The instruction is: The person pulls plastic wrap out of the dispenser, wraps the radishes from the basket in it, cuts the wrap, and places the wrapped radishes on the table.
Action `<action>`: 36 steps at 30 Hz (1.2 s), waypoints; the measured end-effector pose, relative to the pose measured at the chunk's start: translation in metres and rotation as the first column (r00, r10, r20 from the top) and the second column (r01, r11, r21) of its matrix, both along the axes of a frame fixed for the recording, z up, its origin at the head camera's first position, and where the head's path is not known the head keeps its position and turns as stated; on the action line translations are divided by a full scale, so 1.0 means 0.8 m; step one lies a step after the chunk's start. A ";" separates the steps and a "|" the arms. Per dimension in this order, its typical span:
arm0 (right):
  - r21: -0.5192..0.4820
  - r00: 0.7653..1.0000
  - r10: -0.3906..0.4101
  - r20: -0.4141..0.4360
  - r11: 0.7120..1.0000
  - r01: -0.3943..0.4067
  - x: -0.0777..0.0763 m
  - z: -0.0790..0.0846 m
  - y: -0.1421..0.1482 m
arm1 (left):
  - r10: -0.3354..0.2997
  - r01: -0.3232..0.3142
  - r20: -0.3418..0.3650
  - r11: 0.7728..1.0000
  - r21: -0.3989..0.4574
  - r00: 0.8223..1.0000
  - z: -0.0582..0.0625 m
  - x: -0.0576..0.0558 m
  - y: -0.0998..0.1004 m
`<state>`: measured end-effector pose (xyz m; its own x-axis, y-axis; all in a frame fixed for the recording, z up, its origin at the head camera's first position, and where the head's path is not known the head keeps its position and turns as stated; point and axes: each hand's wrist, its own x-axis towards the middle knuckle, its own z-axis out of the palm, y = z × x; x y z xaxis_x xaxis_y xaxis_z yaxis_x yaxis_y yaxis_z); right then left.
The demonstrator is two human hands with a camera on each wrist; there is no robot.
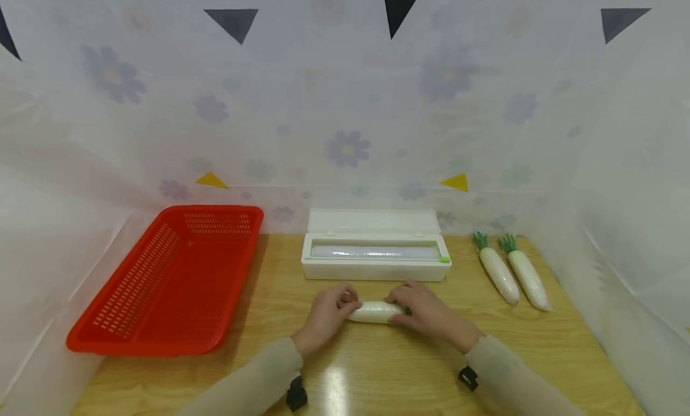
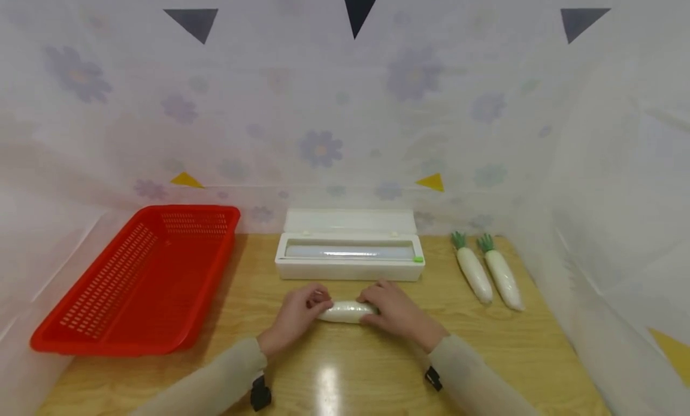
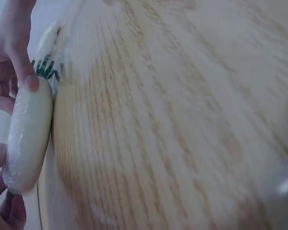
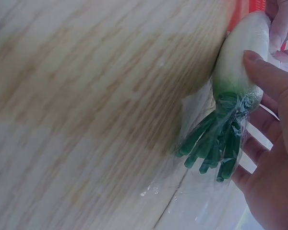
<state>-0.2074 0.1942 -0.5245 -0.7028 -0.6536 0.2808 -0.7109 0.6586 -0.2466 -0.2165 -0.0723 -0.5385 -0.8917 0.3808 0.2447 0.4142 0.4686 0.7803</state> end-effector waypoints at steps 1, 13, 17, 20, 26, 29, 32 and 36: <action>0.002 1.000 0.003 0.001 1.000 -0.003 0.000 0.001 0.000 | 0.006 -0.006 -0.009 1.000 -0.002 1.000 0.000 0.001 0.000; 0.023 1.000 -0.015 0.012 1.000 0.014 -0.006 0.004 0.006 | -0.168 0.167 0.021 0.984 0.068 0.985 -0.009 -0.005 -0.012; 0.048 0.999 -0.022 0.046 0.999 0.019 -0.008 0.012 0.007 | -0.212 0.211 0.023 0.977 0.038 0.977 -0.008 -0.006 -0.014; 0.082 0.998 -0.016 0.063 0.997 0.011 -0.008 0.016 0.008 | -0.217 0.217 0.020 0.976 0.009 0.976 -0.005 -0.002 -0.015; 0.147 0.996 -0.051 0.079 0.988 0.039 -0.002 0.014 0.025 | -0.207 0.206 -0.009 0.978 -0.025 0.978 -0.004 0.004 -0.025; 0.159 0.993 -0.090 0.072 0.984 0.077 0.005 0.012 0.039 | -0.193 0.193 0.005 0.981 -0.022 0.981 -0.008 0.007 -0.040; 0.171 0.994 -0.095 0.045 0.982 0.086 0.011 0.012 0.052 | -0.174 0.174 0.027 0.985 -0.003 0.984 -0.011 0.008 -0.053; 0.180 0.996 -0.085 0.011 0.980 0.081 0.012 0.011 0.060 | -0.157 0.157 0.038 0.988 0.005 0.987 -0.013 0.004 -0.060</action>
